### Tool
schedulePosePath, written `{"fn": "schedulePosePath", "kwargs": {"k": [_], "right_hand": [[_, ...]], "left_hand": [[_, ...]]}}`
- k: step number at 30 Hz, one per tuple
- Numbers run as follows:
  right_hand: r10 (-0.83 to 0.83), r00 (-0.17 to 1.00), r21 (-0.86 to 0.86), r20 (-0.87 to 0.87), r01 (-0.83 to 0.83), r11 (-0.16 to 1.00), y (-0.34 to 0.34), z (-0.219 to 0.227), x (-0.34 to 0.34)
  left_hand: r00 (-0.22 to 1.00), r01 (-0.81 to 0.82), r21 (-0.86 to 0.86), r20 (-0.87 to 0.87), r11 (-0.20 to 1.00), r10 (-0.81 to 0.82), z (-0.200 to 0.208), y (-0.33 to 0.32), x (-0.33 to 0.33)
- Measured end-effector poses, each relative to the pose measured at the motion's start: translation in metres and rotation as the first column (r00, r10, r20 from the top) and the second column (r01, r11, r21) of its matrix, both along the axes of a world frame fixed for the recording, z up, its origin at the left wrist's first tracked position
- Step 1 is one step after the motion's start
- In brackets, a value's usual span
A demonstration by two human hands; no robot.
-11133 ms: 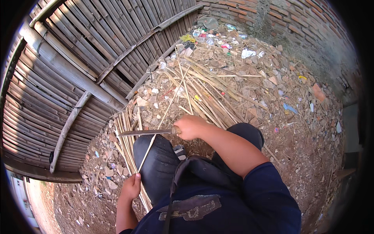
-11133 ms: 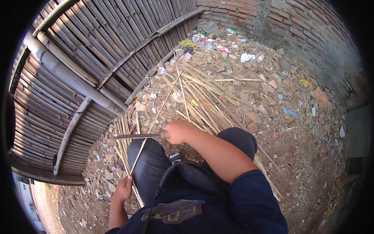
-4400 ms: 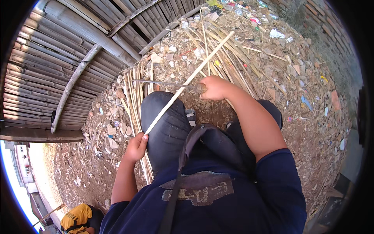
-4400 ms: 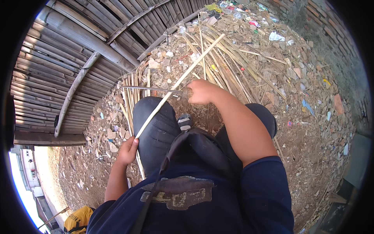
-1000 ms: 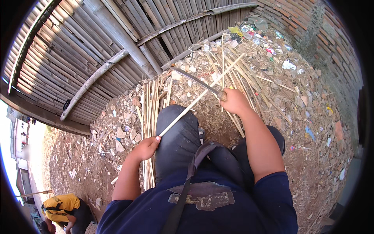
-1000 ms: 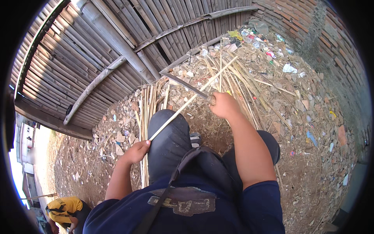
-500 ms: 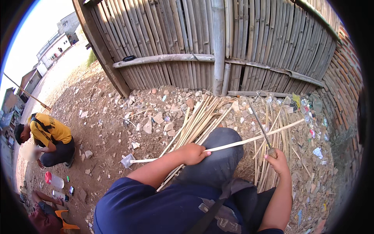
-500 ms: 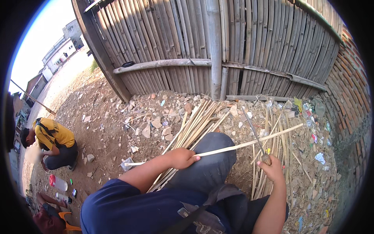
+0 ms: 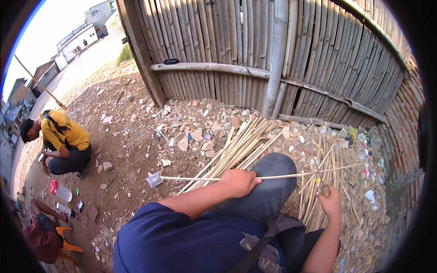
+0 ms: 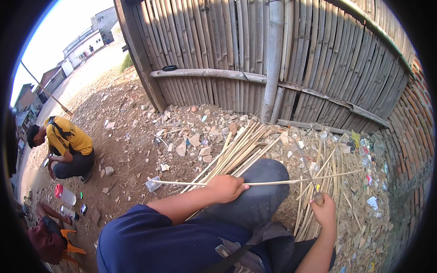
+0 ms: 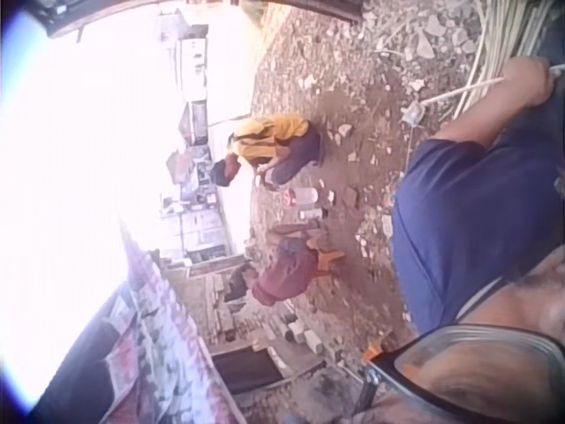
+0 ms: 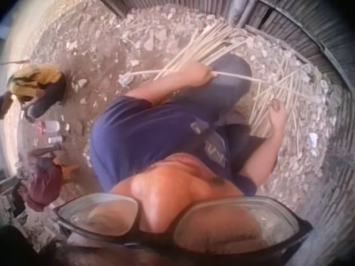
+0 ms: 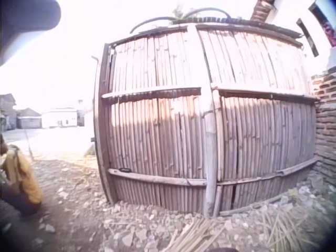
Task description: The person strips thin layers from a bamboo stick using a machete while sitting on the ground.
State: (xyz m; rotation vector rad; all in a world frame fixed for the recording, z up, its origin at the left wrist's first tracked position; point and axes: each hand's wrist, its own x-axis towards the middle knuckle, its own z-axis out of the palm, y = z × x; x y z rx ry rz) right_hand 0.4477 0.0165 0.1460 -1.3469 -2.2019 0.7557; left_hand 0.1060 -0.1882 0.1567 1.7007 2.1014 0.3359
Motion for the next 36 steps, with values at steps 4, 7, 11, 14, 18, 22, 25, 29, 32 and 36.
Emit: {"fn": "schedulePosePath", "kwargs": {"k": [4, 7, 11, 14, 18, 22, 25, 29, 32, 36], "right_hand": [[-0.018, 0.99, 0.053, 0.143, 0.011, 0.999, -0.02, 0.023, 0.002], [-0.039, 0.992, 0.075, 0.117, 0.03, 0.997, -0.013, 0.002, 0.017], [-0.06, 0.976, 0.07, 0.208, 0.046, 0.997, -0.012, 0.007, -0.003], [0.005, 0.941, 0.025, 0.34, -0.015, 1.0, -0.021, 0.023, -0.013], [-0.157, 0.951, -0.036, 0.266, 0.173, 0.984, 0.033, -0.037, 0.027], [-0.186, 0.951, -0.092, 0.249, 0.214, 0.972, 0.04, -0.032, 0.035], [0.035, 0.947, -0.07, 0.32, -0.013, 0.997, 0.012, -0.013, -0.004], [-0.119, 0.974, -0.151, 0.194, 0.15, 0.977, 0.043, -0.041, 0.009], [-0.171, 0.967, -0.231, 0.191, 0.213, 0.949, 0.059, -0.048, 0.021], [-0.008, 0.968, -0.15, 0.249, 0.047, 0.988, 0.031, -0.044, -0.011]], "left_hand": [[0.999, 0.013, 0.009, -0.033, 1.0, -0.013, 0.01, 0.007, 0.016], [0.998, 0.037, 0.097, -0.053, 0.995, -0.032, 0.002, 0.015, 0.028], [0.984, -0.01, 0.106, -0.175, 0.994, 0.029, 0.003, 0.013, 0.04], [0.951, 0.012, 0.144, -0.307, 0.99, 0.033, -0.007, 0.014, 0.044], [0.934, 0.022, 0.124, -0.357, 0.992, 0.024, -0.021, 0.03, 0.044], [0.936, 0.03, 0.106, -0.353, 0.994, 0.009, -0.029, 0.041, 0.034], [0.956, 0.025, 0.122, -0.294, 0.992, 0.012, -0.037, 0.038, 0.028], [0.963, 0.047, 0.125, -0.271, 0.991, -0.011, -0.042, 0.043, 0.022], [0.953, 0.042, 0.101, -0.303, 0.994, -0.009, -0.037, 0.044, 0.018], [0.962, 0.043, 0.096, -0.272, 0.994, -0.016, -0.042, 0.04, 0.012]]}}
